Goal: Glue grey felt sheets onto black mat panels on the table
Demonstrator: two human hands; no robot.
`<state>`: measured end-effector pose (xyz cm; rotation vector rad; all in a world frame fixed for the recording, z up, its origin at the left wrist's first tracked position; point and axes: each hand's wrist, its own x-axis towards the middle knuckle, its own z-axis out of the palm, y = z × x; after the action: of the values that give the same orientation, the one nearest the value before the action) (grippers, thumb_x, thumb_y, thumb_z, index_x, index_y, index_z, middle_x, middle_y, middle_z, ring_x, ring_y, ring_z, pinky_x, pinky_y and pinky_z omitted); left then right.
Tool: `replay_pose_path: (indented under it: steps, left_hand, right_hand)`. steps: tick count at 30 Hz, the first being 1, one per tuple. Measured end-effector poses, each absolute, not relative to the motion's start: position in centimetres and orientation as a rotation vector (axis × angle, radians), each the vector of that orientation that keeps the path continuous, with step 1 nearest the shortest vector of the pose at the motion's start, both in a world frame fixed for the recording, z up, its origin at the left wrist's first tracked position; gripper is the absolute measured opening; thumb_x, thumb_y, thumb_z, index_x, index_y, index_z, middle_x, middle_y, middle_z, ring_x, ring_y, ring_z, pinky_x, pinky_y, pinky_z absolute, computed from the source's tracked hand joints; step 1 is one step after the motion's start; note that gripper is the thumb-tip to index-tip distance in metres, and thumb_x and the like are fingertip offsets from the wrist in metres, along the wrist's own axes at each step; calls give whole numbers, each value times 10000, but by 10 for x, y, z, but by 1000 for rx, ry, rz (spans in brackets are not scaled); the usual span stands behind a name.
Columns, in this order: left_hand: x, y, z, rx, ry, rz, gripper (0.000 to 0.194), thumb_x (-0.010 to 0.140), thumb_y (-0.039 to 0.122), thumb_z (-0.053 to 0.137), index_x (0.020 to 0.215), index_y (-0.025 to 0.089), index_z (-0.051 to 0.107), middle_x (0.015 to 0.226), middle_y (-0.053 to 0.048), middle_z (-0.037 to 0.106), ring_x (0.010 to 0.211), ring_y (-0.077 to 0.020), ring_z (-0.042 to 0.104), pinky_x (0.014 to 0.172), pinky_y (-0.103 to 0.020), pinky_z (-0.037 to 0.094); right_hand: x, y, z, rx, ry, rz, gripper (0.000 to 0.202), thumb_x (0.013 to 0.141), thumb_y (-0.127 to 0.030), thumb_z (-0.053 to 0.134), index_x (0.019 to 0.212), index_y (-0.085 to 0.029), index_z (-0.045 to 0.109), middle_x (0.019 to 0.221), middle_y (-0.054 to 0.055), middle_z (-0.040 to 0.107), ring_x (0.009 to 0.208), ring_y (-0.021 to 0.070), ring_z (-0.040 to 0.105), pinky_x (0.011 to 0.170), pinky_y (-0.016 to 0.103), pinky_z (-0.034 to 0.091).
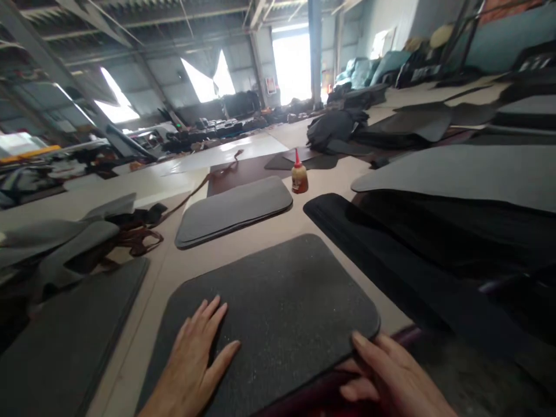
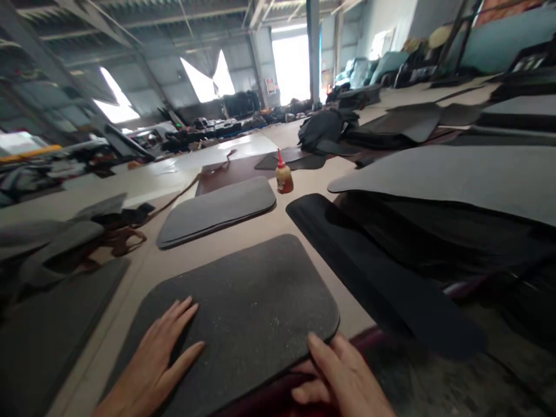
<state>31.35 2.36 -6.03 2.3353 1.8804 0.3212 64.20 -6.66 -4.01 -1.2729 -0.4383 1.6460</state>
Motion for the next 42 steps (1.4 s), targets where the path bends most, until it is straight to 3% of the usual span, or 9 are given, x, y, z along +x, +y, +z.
replay_pose_path:
  steps: [4, 7, 10, 12, 15, 17, 21, 31, 42]
  left_hand:
    - [308, 21, -75, 2409, 1882, 401, 602, 852, 534, 496, 1440, 405, 506, 1570, 33, 414, 1477, -283, 348, 1226, -538, 264]
    - [305, 21, -74, 2424, 1851, 491, 586, 842, 513, 533, 1425, 457, 504, 1548, 43, 450, 1448, -324, 394, 1192, -607, 308]
    - [324, 22, -54, 2333, 1742, 626, 528, 826, 485, 605, 1353, 479, 566, 1530, 52, 485, 1426, -329, 430, 1178, -592, 348]
    - [354, 20, -34, 2209, 1613, 712, 422, 832, 481, 632, 1253, 475, 639, 1471, 42, 553, 1364, -314, 504, 1143, -534, 416]
    - [410, 15, -10, 1804, 1406, 743, 267, 868, 525, 616, 1043, 357, 727, 1225, -49, 690, 1086, -280, 672, 878, -412, 584]
    - [443, 12, -5, 1495, 1293, 730, 321, 866, 565, 628, 980, 276, 709, 952, -69, 714, 850, -234, 695, 678, -331, 580]
    - [474, 5, -17, 1149, 1099, 837, 434, 844, 602, 668, 1003, 198, 654, 914, -69, 670, 793, -182, 640, 639, -274, 531]
    - [469, -3, -25, 950, 898, 924, 295, 863, 378, 737, 1033, 165, 624, 985, -63, 680, 921, -167, 618, 869, -282, 476]
    - [464, 1, -28, 735, 972, 898, 286, 816, 362, 778, 849, 136, 605, 705, 15, 597, 579, -66, 522, 556, -177, 430]
  right_hand:
    - [662, -55, -37, -1326, -826, 1471, 464, 914, -586, 578, 1180, -209, 630, 896, 36, 688, 798, 203, 684, 772, 287, 573]
    - [668, -47, -42, -1369, -1003, 1302, 439, 919, -520, 585, 1207, -194, 644, 885, 28, 688, 733, 200, 663, 680, 273, 572]
    - [666, -45, -53, -1383, -1110, 1198, 485, 952, -417, 546, 1388, -203, 567, 985, 39, 725, 691, 192, 677, 622, 262, 578]
    - [663, -47, -61, -1429, -1224, 1009, 496, 965, -361, 540, 1440, -217, 544, 1106, 56, 730, 844, 213, 720, 739, 265, 598]
    - [660, -52, -72, -1424, -1479, 611, 455, 971, -261, 535, 1422, -230, 580, 1256, 49, 686, 1140, 220, 664, 944, 255, 552]
    - [659, -54, -77, -1333, -1676, 386, 500, 951, -167, 521, 1445, -238, 556, 1278, 36, 675, 1148, 190, 659, 971, 229, 535]
    - [659, -55, -80, -1182, -1890, 143, 642, 886, -65, 512, 1505, -231, 481, 1304, 61, 651, 1134, 192, 647, 988, 260, 532]
    - [648, -61, -78, -1205, -1999, 152, 534, 878, -88, 486, 1391, -205, 576, 1413, 111, 531, 1273, 253, 512, 1015, 388, 523]
    - [647, -63, -60, -1219, -1886, 405, 385, 985, -290, 547, 1361, -210, 541, 1440, 89, 529, 1313, 207, 523, 1069, 299, 499]
